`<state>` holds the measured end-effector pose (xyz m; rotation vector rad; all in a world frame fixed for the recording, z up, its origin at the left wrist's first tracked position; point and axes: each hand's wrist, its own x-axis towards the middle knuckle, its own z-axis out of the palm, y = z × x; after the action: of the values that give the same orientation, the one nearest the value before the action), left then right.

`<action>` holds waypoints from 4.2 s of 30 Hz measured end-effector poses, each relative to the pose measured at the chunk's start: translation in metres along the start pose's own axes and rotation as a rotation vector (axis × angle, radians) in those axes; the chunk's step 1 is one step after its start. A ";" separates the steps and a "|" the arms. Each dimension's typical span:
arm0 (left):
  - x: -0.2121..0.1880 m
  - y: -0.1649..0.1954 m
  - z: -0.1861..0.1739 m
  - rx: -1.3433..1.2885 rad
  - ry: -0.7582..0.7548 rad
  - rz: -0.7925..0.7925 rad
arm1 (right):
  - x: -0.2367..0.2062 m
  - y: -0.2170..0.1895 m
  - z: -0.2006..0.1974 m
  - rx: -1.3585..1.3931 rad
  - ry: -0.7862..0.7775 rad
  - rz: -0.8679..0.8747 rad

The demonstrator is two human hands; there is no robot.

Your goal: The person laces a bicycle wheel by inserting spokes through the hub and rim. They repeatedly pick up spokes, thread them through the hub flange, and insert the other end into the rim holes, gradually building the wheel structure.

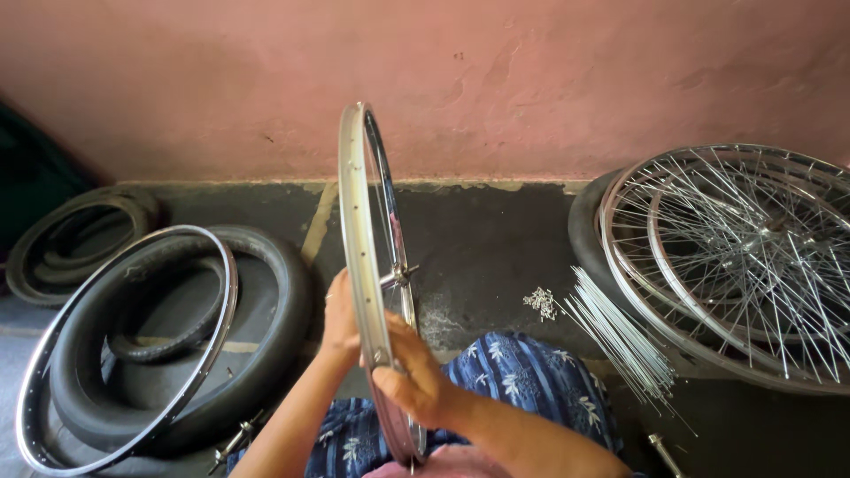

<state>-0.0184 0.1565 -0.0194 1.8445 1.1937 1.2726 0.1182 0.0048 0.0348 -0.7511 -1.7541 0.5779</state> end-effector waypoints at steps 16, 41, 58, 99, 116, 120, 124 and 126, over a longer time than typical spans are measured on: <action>0.095 -0.082 0.096 0.799 -0.585 -0.151 | -0.019 0.014 -0.008 0.100 -0.161 -0.037; 0.208 -0.054 0.071 1.222 -0.472 0.171 | -0.062 0.234 0.034 -0.539 -0.347 -0.559; 0.121 -0.071 0.079 1.071 -0.470 0.081 | -0.066 0.252 0.006 0.122 0.246 0.602; 0.079 -0.054 0.093 1.002 -0.367 -0.095 | 0.035 0.020 -0.090 0.486 0.142 0.173; 0.126 -0.048 0.058 1.036 -0.360 -0.013 | -0.070 0.172 -0.025 0.387 0.189 0.368; 0.143 -0.047 0.068 1.099 -0.318 0.098 | -0.074 0.186 -0.026 0.336 0.250 0.394; 0.130 -0.066 0.073 0.953 -0.290 0.035 | -0.079 0.193 -0.023 0.293 0.288 0.381; 0.118 -0.073 0.085 0.854 -0.282 0.010 | -0.085 0.196 -0.017 0.268 0.306 0.367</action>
<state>0.0525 0.2955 -0.0652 2.4968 1.7101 0.4673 0.1918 0.0765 -0.1536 -0.9226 -1.2347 0.8754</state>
